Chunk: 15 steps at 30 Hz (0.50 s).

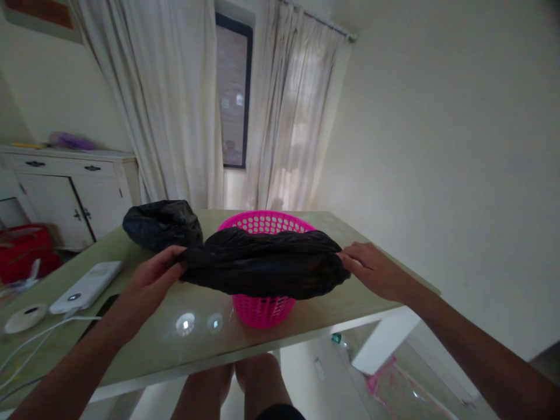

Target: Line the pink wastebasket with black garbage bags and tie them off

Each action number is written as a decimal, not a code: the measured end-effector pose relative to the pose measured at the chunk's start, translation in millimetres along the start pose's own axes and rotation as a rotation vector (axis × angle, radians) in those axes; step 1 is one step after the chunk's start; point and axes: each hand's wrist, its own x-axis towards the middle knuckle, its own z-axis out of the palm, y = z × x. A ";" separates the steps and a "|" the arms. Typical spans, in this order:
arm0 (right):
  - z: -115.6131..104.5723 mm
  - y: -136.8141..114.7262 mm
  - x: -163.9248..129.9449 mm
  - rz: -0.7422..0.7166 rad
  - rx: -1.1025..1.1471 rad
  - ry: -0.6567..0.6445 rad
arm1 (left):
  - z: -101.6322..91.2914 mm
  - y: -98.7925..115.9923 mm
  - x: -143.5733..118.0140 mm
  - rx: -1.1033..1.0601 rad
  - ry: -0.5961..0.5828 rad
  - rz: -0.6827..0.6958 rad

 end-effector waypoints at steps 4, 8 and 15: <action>16.5 2.6 13.8 0.139 0.028 0.022 | 2.2 -28.3 3.3 0.202 0.058 0.175; 22.4 5.7 25.4 0.217 0.187 0.169 | 13.4 -28.0 -9.2 0.067 0.055 0.199; 34.8 14.6 31.0 0.294 0.746 0.163 | 27.1 -2.1 -27.5 -0.368 0.083 -0.315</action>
